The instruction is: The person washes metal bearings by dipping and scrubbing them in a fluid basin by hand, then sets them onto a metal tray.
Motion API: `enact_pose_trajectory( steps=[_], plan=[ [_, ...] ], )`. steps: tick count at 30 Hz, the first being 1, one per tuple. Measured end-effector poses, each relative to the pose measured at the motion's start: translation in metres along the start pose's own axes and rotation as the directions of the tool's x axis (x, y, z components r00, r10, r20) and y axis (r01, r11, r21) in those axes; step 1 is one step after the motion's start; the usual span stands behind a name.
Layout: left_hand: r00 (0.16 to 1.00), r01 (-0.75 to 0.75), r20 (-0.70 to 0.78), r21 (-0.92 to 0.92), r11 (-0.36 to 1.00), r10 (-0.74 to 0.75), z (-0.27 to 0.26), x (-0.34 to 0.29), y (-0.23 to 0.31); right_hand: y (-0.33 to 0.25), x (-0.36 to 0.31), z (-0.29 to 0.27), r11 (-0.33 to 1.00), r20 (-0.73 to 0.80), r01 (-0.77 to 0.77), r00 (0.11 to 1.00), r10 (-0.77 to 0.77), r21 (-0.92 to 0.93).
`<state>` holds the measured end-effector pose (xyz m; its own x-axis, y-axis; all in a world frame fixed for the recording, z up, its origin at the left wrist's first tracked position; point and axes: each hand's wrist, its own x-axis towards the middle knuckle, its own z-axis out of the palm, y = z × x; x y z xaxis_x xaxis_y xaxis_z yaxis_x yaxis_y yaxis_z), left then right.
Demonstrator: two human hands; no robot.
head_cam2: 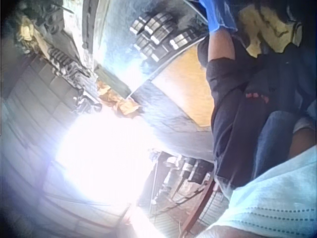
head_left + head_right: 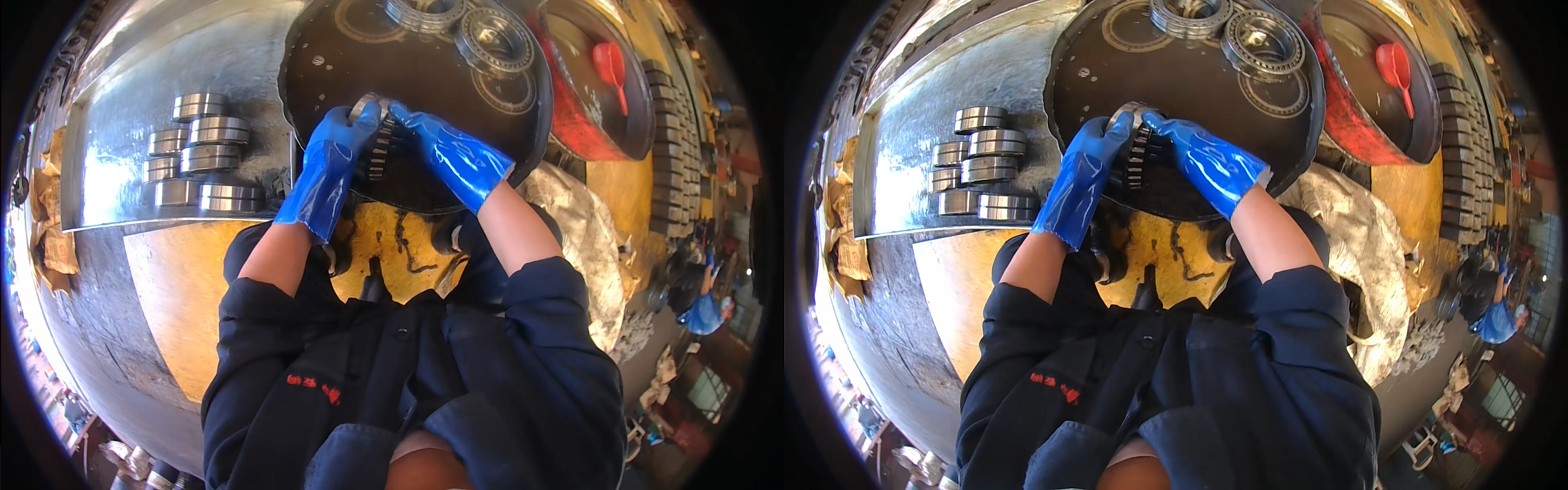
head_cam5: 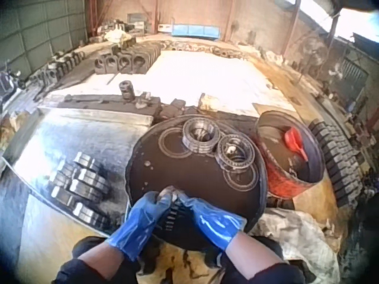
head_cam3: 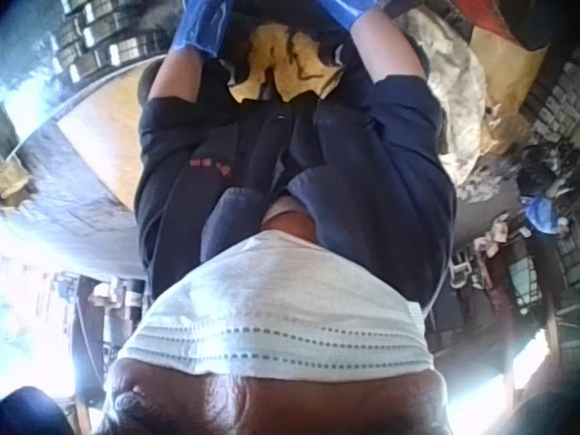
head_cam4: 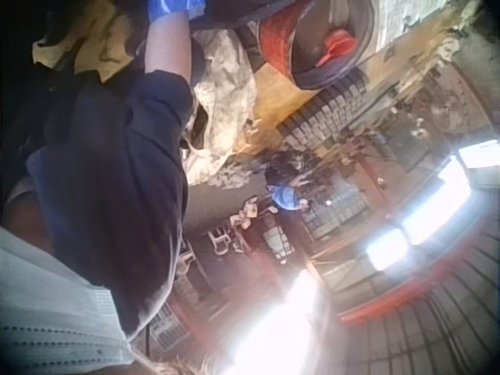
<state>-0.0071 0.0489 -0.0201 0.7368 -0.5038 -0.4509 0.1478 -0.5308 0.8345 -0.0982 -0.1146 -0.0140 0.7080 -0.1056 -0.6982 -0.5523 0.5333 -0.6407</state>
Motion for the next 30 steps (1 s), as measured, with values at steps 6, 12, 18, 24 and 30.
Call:
enact_pose_trajectory(
  steps=[6, 12, 18, 24, 30],
  plan=[
    [0.97, 0.241, 0.048, -0.207, 0.948, -0.236, -0.004, 0.008, 0.007, 0.01, 0.032, -0.002, 0.95, 0.081, 0.156, 0.98, -0.184, 0.272],
    [0.95, 0.31, 0.144, -0.524, 0.793, -0.276, -0.009, 0.011, -0.027, 0.037, 0.005, 0.026, 0.992, 0.024, 0.118, 0.993, -0.12, 0.052],
    [0.936, 0.352, 0.268, -0.725, 0.592, -0.228, -0.008, 0.008, -0.028, 0.066, 0.001, 0.002, 0.59, 0.181, 0.224, 0.974, -0.133, -0.776],
    [0.927, 0.376, 0.318, -0.754, 0.538, -0.201, -0.005, 0.011, -0.027, 0.065, -0.009, -0.003, 0.446, 0.184, 0.214, 0.977, -0.11, -0.869],
    [0.92, 0.386, 0.356, -0.753, 0.533, -0.162, -0.005, 0.014, -0.035, 0.061, 0.003, -0.006, 0.854, 0.301, 0.299, 0.937, -0.178, -0.426]
  ],
)
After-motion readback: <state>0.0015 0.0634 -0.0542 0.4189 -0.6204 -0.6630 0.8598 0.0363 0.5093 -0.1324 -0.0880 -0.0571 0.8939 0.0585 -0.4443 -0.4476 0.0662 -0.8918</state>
